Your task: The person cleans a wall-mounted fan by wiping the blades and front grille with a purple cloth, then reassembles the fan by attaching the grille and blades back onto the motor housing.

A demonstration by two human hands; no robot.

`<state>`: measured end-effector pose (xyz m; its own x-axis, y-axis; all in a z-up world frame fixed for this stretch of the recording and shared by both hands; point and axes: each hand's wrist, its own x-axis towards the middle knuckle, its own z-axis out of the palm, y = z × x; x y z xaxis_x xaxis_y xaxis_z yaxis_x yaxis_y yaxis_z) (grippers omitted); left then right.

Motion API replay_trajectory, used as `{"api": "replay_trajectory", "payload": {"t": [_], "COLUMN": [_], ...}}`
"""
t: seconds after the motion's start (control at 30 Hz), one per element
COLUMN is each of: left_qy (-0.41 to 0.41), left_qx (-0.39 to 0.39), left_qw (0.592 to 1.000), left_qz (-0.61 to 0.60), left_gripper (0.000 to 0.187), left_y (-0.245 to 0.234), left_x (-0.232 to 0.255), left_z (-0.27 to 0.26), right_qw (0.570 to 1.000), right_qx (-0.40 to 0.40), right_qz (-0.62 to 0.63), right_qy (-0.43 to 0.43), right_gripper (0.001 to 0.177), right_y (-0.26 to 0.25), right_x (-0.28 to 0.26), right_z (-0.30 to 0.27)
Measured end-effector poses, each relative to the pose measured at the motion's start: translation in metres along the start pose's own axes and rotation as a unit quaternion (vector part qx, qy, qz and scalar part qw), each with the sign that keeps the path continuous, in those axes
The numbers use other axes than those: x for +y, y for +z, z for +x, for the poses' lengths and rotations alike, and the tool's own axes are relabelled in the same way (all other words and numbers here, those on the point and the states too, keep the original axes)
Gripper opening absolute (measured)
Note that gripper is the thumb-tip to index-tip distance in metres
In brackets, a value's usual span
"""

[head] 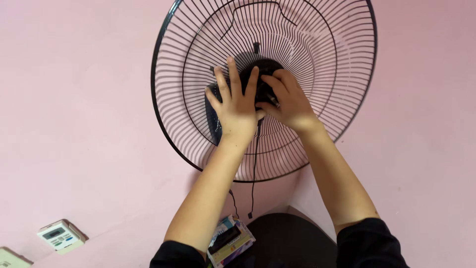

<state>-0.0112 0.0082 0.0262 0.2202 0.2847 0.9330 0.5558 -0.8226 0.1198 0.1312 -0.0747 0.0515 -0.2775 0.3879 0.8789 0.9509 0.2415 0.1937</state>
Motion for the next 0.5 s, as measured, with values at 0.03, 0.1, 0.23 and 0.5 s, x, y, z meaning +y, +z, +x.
{"api": "replay_trajectory", "payload": {"t": [0.03, 0.1, 0.23, 0.5], "left_qy": [0.000, -0.002, 0.001, 0.041], "left_qx": [-0.013, -0.029, -0.069, 0.078], "left_qw": [1.000, 1.000, 0.998, 0.995], "left_qz": [0.003, -0.008, -0.011, -0.037], "left_gripper": [0.111, 0.112, 0.110, 0.095], "left_y": [0.000, -0.005, -0.007, 0.003], "left_x": [-0.001, -0.002, -0.005, -0.019], "left_z": [0.005, 0.012, 0.026, 0.010], "right_qw": [1.000, 1.000, 0.999, 0.993], "right_qx": [0.011, 0.017, 0.004, 0.115], "right_qz": [0.006, 0.013, 0.019, -0.011], "right_qy": [-0.008, -0.007, 0.028, -0.010], "right_gripper": [0.069, 0.068, 0.067, 0.066], "right_y": [0.004, 0.005, 0.006, 0.032], "right_x": [0.000, -0.001, 0.002, -0.005], "right_z": [0.002, 0.005, 0.012, 0.003]}}
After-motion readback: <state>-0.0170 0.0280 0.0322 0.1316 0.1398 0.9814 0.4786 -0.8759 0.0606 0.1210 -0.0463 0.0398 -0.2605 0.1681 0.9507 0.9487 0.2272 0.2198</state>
